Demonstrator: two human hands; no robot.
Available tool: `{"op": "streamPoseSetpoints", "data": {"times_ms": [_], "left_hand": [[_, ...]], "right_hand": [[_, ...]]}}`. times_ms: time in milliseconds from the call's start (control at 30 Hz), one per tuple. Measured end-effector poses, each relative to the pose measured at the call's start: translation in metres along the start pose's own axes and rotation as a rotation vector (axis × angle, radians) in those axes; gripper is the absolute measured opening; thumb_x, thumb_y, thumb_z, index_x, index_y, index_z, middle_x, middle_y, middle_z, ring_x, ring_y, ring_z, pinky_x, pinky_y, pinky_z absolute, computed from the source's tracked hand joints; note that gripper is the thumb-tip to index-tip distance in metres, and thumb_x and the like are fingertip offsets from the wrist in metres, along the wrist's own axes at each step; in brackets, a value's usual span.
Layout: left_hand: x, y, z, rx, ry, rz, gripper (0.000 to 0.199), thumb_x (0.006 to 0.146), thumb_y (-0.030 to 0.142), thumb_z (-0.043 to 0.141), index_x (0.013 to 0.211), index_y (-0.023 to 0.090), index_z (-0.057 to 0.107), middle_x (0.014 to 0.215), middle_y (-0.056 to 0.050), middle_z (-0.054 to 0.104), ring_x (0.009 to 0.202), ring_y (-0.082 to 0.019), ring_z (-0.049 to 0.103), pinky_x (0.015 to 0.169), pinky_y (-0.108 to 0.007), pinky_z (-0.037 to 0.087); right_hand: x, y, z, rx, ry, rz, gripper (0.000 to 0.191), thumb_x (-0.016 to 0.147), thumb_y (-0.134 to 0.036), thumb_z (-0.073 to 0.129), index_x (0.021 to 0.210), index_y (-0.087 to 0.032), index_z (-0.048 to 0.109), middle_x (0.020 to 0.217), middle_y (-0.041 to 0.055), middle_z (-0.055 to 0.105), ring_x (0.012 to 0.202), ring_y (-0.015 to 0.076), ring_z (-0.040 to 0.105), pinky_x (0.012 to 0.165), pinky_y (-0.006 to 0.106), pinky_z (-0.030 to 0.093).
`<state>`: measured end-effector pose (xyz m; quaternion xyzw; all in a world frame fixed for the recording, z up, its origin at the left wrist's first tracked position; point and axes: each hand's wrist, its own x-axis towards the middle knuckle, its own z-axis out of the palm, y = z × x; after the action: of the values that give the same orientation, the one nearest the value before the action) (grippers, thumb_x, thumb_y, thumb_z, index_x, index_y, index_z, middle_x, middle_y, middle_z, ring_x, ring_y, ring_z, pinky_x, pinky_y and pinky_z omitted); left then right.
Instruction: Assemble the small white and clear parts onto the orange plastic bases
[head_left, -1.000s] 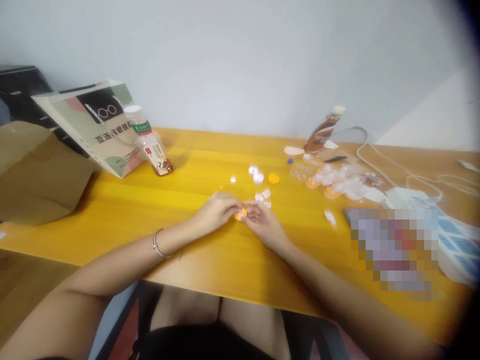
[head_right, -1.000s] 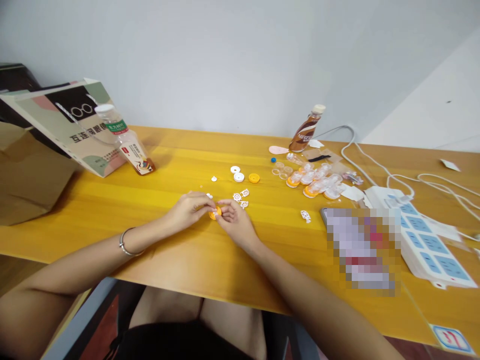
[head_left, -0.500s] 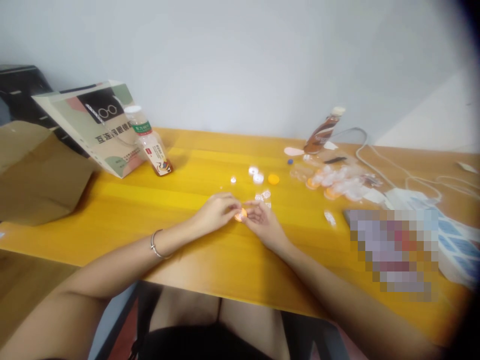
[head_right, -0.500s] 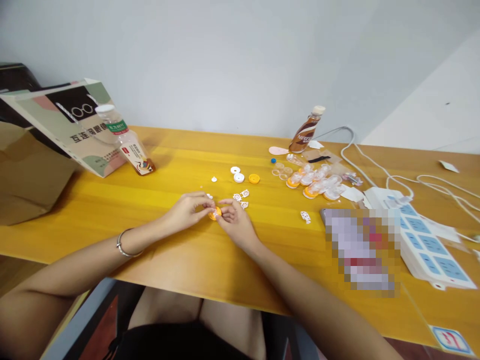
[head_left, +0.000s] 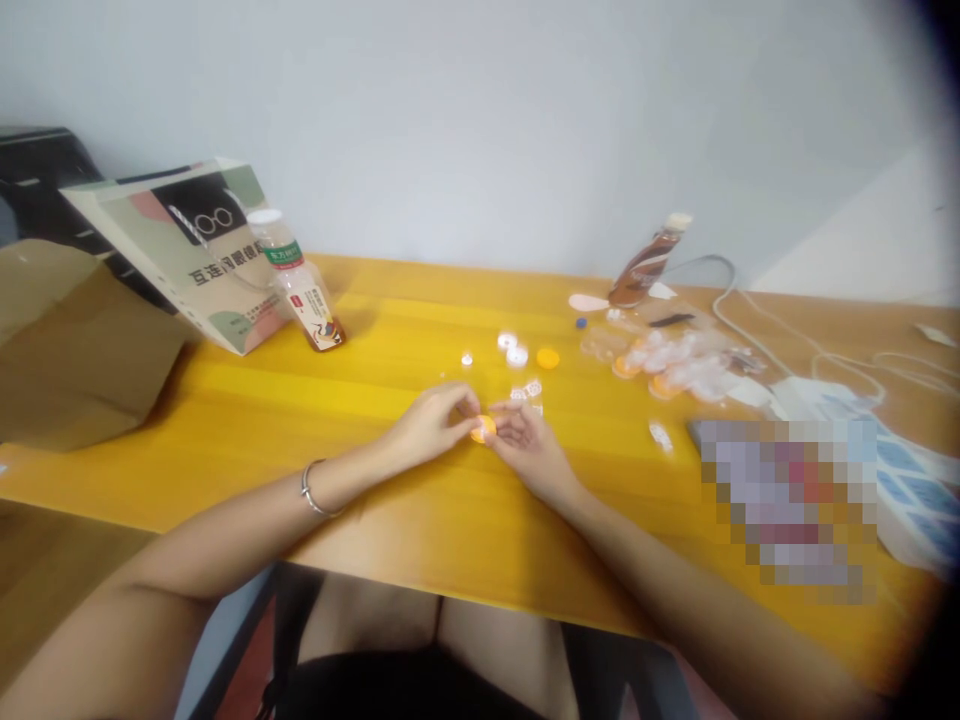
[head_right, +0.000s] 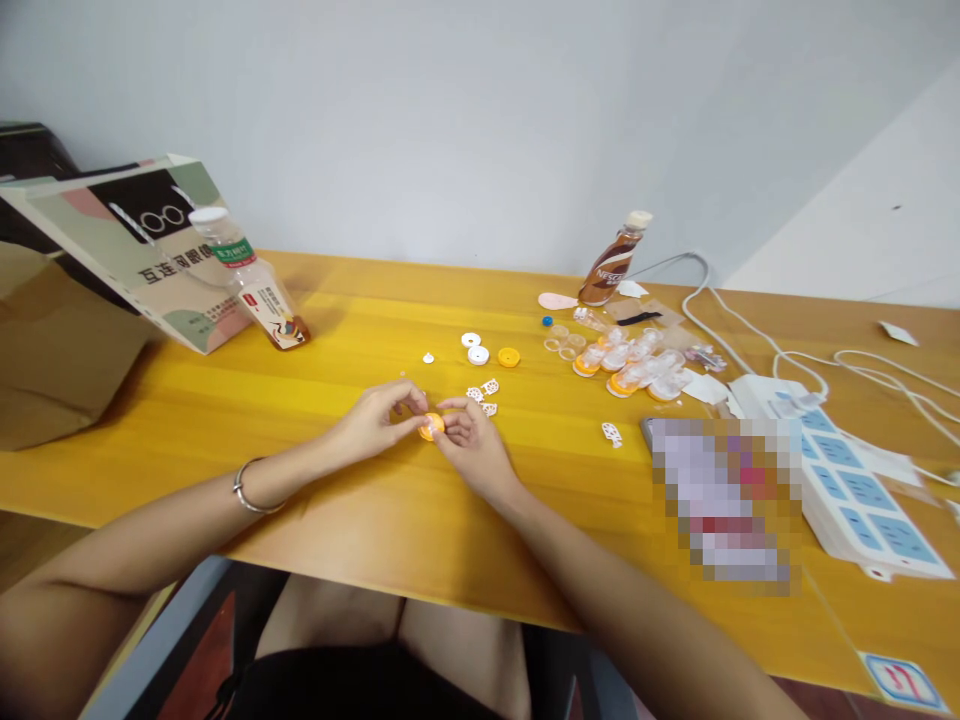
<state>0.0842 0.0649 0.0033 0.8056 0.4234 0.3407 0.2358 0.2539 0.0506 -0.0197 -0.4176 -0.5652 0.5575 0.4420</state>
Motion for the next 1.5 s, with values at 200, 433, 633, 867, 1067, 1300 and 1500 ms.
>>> {"op": "streamPoseSetpoints", "data": {"times_ms": [200, 433, 633, 867, 1067, 1300, 1500], "left_hand": [[0.000, -0.001, 0.003, -0.150, -0.037, -0.069, 0.010, 0.076, 0.024, 0.056, 0.081, 0.015, 0.057, 0.076, -0.002, 0.062, 0.070, -0.011, 0.058, 0.066, -0.022, 0.045], [0.003, -0.013, 0.007, -0.355, 0.010, -0.168, 0.017, 0.073, 0.029, 0.061, 0.076, 0.013, 0.064, 0.075, -0.004, 0.066, 0.069, -0.012, 0.059, 0.066, -0.022, 0.046], [0.005, -0.019, 0.005, -0.475, -0.009, -0.203, 0.020, 0.072, 0.030, 0.062, 0.080, 0.012, 0.066, 0.083, -0.006, 0.068, 0.077, -0.014, 0.062, 0.077, -0.027, 0.047], [0.003, -0.018, 0.001, -0.519, -0.075, -0.240, 0.023, 0.073, 0.030, 0.060, 0.088, 0.012, 0.065, 0.089, -0.007, 0.067, 0.080, -0.015, 0.062, 0.079, -0.029, 0.048], [0.027, -0.021, -0.007, -0.131, 0.028, -0.076, 0.021, 0.079, 0.028, 0.052, 0.089, 0.013, 0.064, 0.086, -0.006, 0.065, 0.079, -0.014, 0.059, 0.073, -0.026, 0.045], [0.097, -0.034, 0.015, 0.292, -0.077, 0.282, 0.020, 0.081, 0.018, 0.046, 0.094, 0.015, 0.061, 0.092, -0.008, 0.056, 0.087, -0.017, 0.053, 0.079, -0.029, 0.041], [0.111, -0.037, 0.038, 0.242, -0.046, 0.218, 0.014, 0.079, 0.017, 0.048, 0.076, 0.013, 0.060, 0.087, -0.009, 0.053, 0.086, -0.019, 0.051, 0.080, -0.034, 0.041]], "right_hand": [[0.001, -0.002, -0.001, -0.015, -0.030, -0.007, 0.024, 0.067, -0.028, 0.065, 0.087, -0.021, 0.054, 0.074, -0.0013, 0.061, 0.071, 0.0109, 0.058, 0.073, 0.027, 0.046], [0.000, -0.007, -0.003, 0.008, -0.029, 0.038, 0.023, 0.066, -0.028, 0.067, 0.085, -0.020, 0.059, 0.079, 0.0009, 0.064, 0.074, 0.0117, 0.059, 0.079, 0.030, 0.047], [-0.001, -0.011, -0.003, 0.046, -0.023, 0.058, 0.026, 0.065, -0.028, 0.068, 0.089, -0.021, 0.059, 0.083, 0.0009, 0.065, 0.078, 0.0124, 0.060, 0.083, 0.032, 0.046], [0.001, -0.007, -0.003, 0.072, -0.019, 0.049, 0.030, 0.063, -0.027, 0.069, 0.090, -0.021, 0.058, 0.086, 0.0015, 0.065, 0.083, 0.0135, 0.060, 0.087, 0.033, 0.044], [0.000, -0.007, -0.003, 0.097, 0.051, 0.087, 0.031, 0.061, -0.027, 0.070, 0.089, -0.022, 0.057, 0.083, 0.0003, 0.064, 0.079, 0.0130, 0.061, 0.085, 0.033, 0.045], [0.000, -0.011, -0.006, 0.161, 0.131, 0.064, 0.038, 0.060, -0.029, 0.071, 0.095, -0.023, 0.056, 0.078, -0.0014, 0.062, 0.075, 0.0122, 0.059, 0.085, 0.033, 0.044], [-0.002, -0.015, -0.007, 0.149, 0.161, 0.036, 0.042, 0.061, -0.031, 0.070, 0.100, -0.023, 0.057, 0.088, 0.0020, 0.063, 0.081, 0.0144, 0.059, 0.086, 0.036, 0.046]]}}
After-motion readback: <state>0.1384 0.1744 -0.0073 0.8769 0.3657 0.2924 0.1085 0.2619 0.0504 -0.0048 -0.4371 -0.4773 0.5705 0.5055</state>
